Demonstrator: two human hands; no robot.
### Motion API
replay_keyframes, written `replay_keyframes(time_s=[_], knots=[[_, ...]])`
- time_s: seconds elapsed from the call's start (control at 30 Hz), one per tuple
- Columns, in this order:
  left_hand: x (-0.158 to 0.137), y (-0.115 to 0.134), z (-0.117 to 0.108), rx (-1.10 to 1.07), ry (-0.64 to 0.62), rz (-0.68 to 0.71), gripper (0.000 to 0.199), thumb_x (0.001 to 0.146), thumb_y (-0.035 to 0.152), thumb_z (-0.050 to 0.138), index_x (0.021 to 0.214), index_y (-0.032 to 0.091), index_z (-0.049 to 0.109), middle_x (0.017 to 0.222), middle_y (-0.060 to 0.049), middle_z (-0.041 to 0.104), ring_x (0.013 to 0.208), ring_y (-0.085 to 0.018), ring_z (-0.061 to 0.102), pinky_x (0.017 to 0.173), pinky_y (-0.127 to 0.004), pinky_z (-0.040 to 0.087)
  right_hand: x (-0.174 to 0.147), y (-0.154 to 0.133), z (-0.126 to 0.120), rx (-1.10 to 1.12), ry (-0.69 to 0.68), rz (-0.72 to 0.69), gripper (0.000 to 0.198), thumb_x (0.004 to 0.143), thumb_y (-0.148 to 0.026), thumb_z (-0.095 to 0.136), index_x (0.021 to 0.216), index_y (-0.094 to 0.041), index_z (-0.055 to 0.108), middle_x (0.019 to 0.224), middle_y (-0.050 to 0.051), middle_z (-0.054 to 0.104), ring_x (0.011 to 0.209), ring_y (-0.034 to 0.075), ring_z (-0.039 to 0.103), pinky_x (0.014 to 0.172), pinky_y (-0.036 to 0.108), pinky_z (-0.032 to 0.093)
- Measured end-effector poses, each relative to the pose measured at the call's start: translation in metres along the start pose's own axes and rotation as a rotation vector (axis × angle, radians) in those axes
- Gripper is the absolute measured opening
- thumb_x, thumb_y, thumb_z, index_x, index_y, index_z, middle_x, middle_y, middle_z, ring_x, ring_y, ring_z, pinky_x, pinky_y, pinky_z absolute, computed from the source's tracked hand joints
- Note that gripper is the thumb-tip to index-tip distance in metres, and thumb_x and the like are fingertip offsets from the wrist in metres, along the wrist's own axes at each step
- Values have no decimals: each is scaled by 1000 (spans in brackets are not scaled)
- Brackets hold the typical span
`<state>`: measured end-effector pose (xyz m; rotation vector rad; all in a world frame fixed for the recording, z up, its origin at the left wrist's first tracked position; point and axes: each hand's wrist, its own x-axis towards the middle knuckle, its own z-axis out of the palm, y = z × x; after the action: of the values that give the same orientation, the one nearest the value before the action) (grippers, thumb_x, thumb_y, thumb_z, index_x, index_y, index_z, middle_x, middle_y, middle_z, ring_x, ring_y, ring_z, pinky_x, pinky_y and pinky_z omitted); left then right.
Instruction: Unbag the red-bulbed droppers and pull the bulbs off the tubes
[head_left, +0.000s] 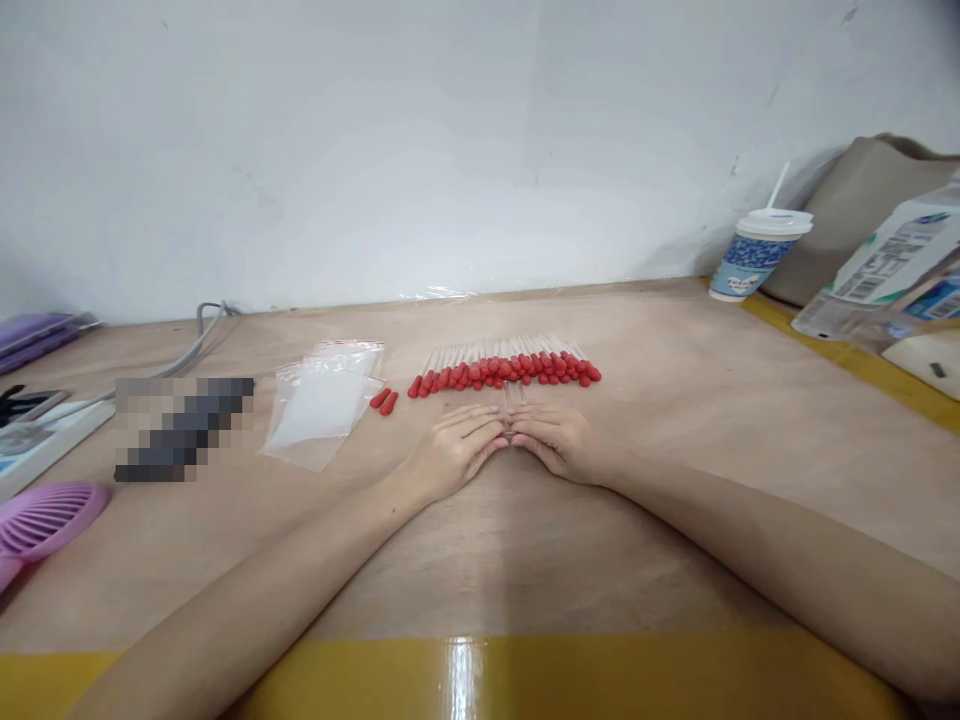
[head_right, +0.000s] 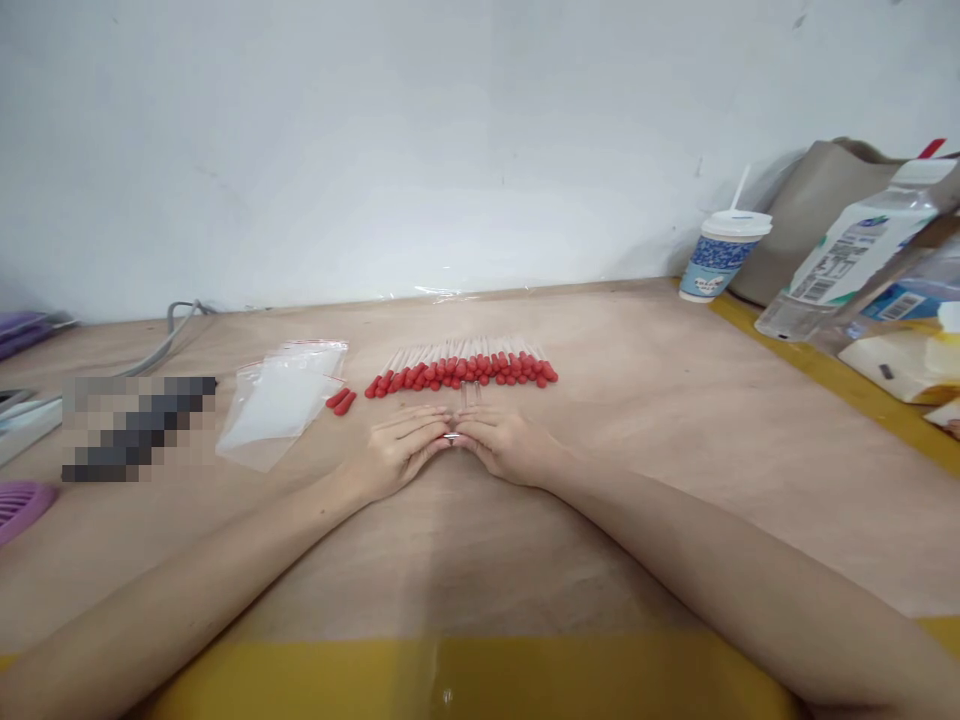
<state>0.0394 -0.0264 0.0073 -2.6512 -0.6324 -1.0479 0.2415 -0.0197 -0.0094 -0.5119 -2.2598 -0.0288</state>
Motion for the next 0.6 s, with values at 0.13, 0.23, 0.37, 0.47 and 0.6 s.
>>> replay_keyframes(time_s=[0.13, 0.23, 0.37, 0.47, 0.6], knots=[[0, -1, -2, 6, -31, -3, 16, 85, 21, 52, 95, 12, 61, 96, -10, 68, 97, -19, 62, 89, -35, 52, 4, -3, -3, -47, -6, -22, 17, 88, -19, 44, 82, -16, 60, 85, 7, 67, 81, 15, 62, 83, 33, 52], [-1, -1, -2, -2, -65, -28, 17, 86, 21, 51, 96, 12, 61, 97, -10, 68, 100, -20, 61, 90, -36, 51, 5, -5, -5, -74, -24, -37, 17, 88, -19, 43, 80, -15, 58, 82, 7, 66, 79, 14, 62, 84, 33, 51], [-1, -1, -3, -3, -103, -39, 17, 87, 23, 49, 94, 12, 61, 98, -9, 68, 100, -19, 61, 92, -37, 49, 4, -6, -5, -105, -8, -68, 16, 87, -17, 44, 80, -14, 57, 80, 7, 65, 75, 13, 61, 83, 32, 51], [-1, 0, -5, -2, -119, -35, 17, 88, 23, 48, 92, 13, 61, 101, -9, 67, 100, -19, 61, 94, -38, 48, 3, -6, -6, -126, 16, -99, 13, 87, -16, 45, 81, -14, 57, 80, 7, 65, 78, 14, 61, 83, 31, 52], [-1, 1, -8, 2, -145, -41, 19, 89, 23, 45, 94, 13, 60, 100, -9, 67, 101, -19, 60, 92, -38, 49, 3, -8, -10, -165, 6, -129, 12, 86, -16, 47, 80, -13, 57, 80, 7, 66, 82, 14, 62, 86, 31, 51]])
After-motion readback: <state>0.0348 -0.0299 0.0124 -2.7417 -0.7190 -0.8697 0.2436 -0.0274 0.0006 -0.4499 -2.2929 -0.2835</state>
